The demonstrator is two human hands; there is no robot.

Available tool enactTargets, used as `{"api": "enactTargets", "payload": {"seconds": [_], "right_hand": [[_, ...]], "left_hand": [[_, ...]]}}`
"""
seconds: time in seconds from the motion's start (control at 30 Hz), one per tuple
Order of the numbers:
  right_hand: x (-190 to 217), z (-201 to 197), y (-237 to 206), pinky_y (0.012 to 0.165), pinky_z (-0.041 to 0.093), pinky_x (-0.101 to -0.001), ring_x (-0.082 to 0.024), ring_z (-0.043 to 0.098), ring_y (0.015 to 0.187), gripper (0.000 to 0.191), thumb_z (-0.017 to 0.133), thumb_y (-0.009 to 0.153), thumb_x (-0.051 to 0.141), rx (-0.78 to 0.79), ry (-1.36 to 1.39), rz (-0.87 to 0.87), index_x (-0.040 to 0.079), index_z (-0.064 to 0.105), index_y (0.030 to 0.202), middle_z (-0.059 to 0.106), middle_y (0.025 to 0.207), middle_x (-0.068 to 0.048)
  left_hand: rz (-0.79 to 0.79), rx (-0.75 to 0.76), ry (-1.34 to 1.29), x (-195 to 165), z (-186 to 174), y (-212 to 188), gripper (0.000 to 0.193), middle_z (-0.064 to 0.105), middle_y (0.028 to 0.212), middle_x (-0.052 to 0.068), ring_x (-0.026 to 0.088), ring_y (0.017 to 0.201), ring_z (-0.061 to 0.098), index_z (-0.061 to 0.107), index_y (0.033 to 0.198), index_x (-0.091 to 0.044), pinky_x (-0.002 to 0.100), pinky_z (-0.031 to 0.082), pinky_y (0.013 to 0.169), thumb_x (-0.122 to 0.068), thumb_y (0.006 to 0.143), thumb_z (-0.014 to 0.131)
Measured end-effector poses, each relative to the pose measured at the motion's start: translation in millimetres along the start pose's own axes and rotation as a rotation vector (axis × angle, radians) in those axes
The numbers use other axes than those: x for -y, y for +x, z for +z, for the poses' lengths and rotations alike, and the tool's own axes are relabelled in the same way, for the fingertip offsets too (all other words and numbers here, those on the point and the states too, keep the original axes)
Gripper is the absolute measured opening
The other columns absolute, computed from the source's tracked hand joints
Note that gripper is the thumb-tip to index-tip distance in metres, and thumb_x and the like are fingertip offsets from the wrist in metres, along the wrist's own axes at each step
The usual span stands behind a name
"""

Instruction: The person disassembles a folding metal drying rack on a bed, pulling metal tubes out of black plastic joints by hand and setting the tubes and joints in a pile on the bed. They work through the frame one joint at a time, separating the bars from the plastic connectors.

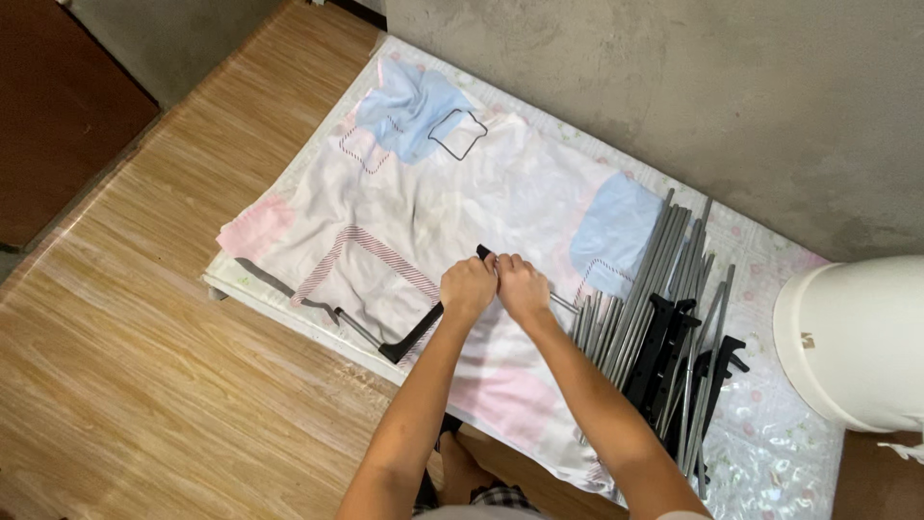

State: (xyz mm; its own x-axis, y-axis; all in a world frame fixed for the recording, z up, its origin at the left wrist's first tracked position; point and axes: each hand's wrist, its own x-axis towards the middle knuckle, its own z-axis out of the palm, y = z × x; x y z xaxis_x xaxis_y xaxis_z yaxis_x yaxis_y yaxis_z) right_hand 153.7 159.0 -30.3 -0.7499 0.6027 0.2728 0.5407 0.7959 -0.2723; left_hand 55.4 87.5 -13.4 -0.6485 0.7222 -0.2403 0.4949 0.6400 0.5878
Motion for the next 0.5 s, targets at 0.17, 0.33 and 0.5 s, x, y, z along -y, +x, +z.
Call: {"api": "enactTargets", "payload": {"seconds": [0.17, 0.33, 0.5], "right_hand": [[-12.7, -23.6, 16.0, 0.069, 0.055, -0.0538, -0.043, 0.07, 0.08, 0.022, 0.059, 0.1, 0.025, -0.011, 0.146, 0.192, 0.006, 0.068, 0.095, 0.074, 0.091, -0.018], [-20.4, -32.0, 31.0, 0.062, 0.052, -0.0469, -0.039, 0.066, 0.07, 0.025, 0.063, 0.1, 0.026, -0.125, 0.413, 0.235, 0.004, 0.071, 0.094, 0.07, 0.08, -0.019], [-30.5, -27.7, 40.4, 0.053, 0.044, -0.0287, -0.012, 0.052, 0.056, 0.033, 0.062, 0.107, 0.026, -0.064, 0.905, 0.134, -0.001, 0.069, 0.089, 0.064, 0.07, -0.001]], "left_hand": [[0.148, 0.012, -0.067, -14.9, -19.2, 16.6, 0.061, 0.073, 0.092, 0.027, 0.044, 0.093, 0.07, 0.073, 0.095, 0.001, 0.052, 0.053, 0.086, -0.05, 0.104, 0.04], [0.176, -0.061, -0.186, -22.0, -20.7, 26.7, 0.056, 0.072, 0.087, 0.025, 0.044, 0.089, 0.069, 0.071, 0.096, -0.004, 0.054, 0.051, 0.081, -0.051, 0.103, 0.042], [0.375, -0.185, -0.153, -11.3, -31.5, 30.3, 0.047, 0.069, 0.077, 0.022, 0.043, 0.078, 0.067, 0.069, 0.094, -0.006, 0.054, 0.05, 0.071, -0.048, 0.103, 0.048]]}}
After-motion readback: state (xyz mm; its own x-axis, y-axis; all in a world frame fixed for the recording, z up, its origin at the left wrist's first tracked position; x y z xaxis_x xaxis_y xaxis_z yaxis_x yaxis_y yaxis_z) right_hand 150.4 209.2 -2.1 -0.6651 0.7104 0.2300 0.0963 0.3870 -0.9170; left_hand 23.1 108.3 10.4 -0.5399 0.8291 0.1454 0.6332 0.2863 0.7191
